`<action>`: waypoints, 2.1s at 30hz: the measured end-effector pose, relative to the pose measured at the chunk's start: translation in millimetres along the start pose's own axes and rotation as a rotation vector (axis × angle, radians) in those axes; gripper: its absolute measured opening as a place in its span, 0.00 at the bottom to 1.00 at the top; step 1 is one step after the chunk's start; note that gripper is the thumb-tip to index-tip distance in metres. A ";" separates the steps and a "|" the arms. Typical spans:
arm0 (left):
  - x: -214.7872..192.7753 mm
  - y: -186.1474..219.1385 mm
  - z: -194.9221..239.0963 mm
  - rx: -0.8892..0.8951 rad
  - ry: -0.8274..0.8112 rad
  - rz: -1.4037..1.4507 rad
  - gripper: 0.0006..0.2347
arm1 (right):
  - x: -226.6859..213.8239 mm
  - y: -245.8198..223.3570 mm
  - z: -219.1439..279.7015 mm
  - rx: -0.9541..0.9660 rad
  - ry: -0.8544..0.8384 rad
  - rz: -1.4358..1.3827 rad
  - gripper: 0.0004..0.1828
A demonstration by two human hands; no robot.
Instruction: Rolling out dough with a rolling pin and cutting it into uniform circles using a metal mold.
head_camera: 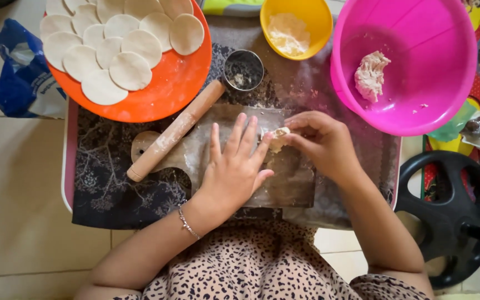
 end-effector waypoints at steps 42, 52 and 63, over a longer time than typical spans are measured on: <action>-29.0 -32.9 -36.5 -0.111 0.238 0.485 0.02 | 25.9 -37.6 22.1 -0.271 0.059 0.356 0.21; 2.5 -40.3 -17.7 -0.672 0.100 1.524 0.21 | 31.1 -37.8 37.0 -0.008 0.100 -0.491 0.32; 27.6 -5.7 6.7 -1.016 0.007 2.469 0.16 | 76.2 -102.8 56.0 -0.606 0.297 0.472 0.24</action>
Point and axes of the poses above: each hand's wrist, its own z-axis away from the middle knuckle, its own x-axis out of the palm, y = z × x, the point moved 6 cm from there along -z, towards the middle knuckle, and after that the axes turned 7 degrees about -z, right-handed, at the moved point
